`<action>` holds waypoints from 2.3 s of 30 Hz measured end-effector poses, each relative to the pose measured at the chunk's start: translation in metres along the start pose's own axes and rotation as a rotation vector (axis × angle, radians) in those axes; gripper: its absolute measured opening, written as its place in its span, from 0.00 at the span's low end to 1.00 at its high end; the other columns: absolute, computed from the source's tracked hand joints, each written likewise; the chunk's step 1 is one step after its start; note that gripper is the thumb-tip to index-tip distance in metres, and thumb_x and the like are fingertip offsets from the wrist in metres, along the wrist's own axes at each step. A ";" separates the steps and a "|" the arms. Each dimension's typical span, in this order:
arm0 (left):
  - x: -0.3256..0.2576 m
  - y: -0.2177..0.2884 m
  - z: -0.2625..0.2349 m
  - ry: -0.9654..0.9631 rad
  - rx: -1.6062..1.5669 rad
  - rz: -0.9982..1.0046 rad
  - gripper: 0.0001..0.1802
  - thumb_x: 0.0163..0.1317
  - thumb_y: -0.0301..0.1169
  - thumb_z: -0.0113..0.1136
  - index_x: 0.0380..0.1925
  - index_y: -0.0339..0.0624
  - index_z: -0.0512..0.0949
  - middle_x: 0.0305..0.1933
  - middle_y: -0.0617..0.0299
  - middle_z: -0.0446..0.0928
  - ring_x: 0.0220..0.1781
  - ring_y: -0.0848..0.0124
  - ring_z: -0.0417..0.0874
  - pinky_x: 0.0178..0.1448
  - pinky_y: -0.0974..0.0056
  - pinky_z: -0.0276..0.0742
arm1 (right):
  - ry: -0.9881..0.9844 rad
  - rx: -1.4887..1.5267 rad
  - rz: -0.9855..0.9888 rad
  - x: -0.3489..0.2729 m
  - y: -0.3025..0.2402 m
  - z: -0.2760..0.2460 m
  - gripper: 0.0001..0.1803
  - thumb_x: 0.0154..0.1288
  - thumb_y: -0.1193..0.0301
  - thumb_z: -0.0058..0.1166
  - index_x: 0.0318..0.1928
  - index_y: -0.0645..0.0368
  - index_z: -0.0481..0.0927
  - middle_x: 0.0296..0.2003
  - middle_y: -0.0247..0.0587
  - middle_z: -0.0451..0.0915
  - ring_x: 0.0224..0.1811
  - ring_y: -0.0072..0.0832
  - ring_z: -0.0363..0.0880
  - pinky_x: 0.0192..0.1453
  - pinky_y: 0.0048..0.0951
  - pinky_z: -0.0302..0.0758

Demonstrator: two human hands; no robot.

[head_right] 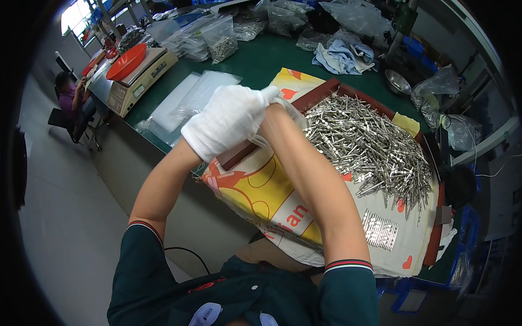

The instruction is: Sorting, aligning, and deburring small metal pins before bagging them.

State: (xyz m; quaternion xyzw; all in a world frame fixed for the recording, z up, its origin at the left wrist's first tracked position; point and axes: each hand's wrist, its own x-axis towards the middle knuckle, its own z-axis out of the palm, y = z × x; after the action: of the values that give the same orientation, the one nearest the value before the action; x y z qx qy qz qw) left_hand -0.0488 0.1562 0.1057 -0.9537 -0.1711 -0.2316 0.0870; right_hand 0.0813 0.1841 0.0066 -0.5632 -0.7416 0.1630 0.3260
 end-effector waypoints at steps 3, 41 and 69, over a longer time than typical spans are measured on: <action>0.009 -0.030 -0.002 -0.203 0.002 0.004 0.16 0.54 0.29 0.60 0.45 0.43 0.76 0.25 0.48 0.79 0.31 0.50 0.83 0.35 0.54 0.79 | 0.044 -0.251 -0.118 0.009 -0.007 0.013 0.19 0.66 0.60 0.53 0.55 0.50 0.78 0.53 0.44 0.79 0.55 0.36 0.77 0.59 0.32 0.72; 0.025 -0.133 -0.020 -0.399 -0.529 -0.716 0.07 0.49 0.30 0.56 0.20 0.36 0.76 0.15 0.63 0.71 0.15 0.76 0.70 0.19 0.68 0.63 | 0.121 -0.864 -0.459 0.040 -0.032 -0.112 0.04 0.52 0.69 0.58 0.28 0.47 0.86 0.32 0.42 0.79 0.38 0.41 0.77 0.44 0.38 0.71; -0.105 0.072 0.009 0.139 -0.551 -0.312 0.12 0.60 0.23 0.63 0.45 0.36 0.79 0.26 0.68 0.72 0.23 0.80 0.65 0.27 0.73 0.60 | 0.690 -0.288 0.349 -0.378 -0.006 -0.178 0.10 0.72 0.73 0.48 0.47 0.64 0.80 0.45 0.47 0.83 0.48 0.33 0.82 0.54 0.28 0.76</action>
State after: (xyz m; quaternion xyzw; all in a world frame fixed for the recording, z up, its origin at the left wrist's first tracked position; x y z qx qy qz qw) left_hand -0.1062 0.0614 0.0415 -0.8855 -0.2399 -0.3441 -0.1996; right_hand 0.2529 -0.1956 0.0275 -0.7420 -0.4975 -0.0881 0.4407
